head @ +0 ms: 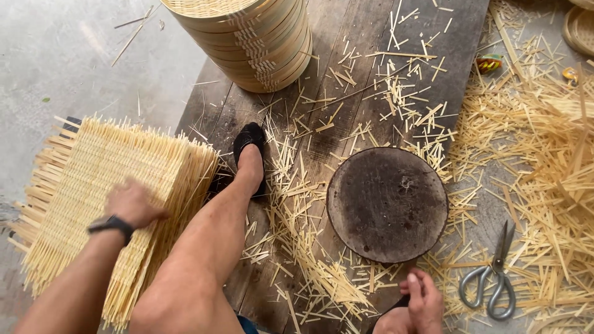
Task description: Weaving and trimming a circular bamboo basket base using bamboo strips and scissors.
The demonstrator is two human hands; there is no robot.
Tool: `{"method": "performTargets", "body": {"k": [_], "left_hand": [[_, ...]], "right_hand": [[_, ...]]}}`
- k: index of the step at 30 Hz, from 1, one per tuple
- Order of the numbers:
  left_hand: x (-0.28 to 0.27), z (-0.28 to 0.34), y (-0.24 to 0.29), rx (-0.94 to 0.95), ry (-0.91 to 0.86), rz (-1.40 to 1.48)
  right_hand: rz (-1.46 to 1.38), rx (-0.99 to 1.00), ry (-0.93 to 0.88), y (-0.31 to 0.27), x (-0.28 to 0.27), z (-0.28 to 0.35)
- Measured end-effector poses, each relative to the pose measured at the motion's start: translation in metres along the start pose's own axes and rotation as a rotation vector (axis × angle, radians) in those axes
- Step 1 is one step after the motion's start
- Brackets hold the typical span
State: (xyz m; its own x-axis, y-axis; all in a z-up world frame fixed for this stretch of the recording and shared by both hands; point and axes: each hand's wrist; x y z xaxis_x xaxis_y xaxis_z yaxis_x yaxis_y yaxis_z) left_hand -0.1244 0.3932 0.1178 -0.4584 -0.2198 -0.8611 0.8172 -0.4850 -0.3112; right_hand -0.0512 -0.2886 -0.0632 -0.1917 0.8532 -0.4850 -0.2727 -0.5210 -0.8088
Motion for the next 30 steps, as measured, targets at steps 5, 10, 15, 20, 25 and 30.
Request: {"method": "performTargets", "body": {"k": [5,10,15,20,25,30], "left_hand": [[0.019,0.01,-0.049,0.083,-0.023,0.223],[-0.019,0.03,-0.069,0.342,0.399,0.25],[-0.132,0.134,-0.062,0.455,0.786,0.323],[-0.205,0.318,0.077,1.022,0.724,0.3],[-0.074,0.329,0.196,1.608,0.508,0.157],[0.096,0.295,0.291,1.78,0.254,-0.289]], "right_hand": [[-0.329,0.112,-0.173,0.0,0.01,-0.04],[-0.381,0.096,-0.302,-0.004,0.018,-0.031],[-0.23,0.072,-0.281,-0.01,0.005,-0.018],[-0.425,-0.026,-0.107,-0.033,-0.022,-0.025],[-0.405,-0.569,0.106,-0.109,-0.065,-0.033],[-0.44,-0.094,-0.072,-0.035,-0.08,-0.103]]}}
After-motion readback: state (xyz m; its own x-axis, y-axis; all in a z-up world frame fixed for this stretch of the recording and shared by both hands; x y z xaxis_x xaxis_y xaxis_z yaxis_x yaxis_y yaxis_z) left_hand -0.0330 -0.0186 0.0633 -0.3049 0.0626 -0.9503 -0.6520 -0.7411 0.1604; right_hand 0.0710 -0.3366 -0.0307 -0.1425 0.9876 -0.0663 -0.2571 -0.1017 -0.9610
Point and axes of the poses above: each hand's wrist, its own z-axis away from the middle knuckle, its own x-axis out of the palm, y = z × x, and after that the axes turned 10 degrees about -x, right-handed
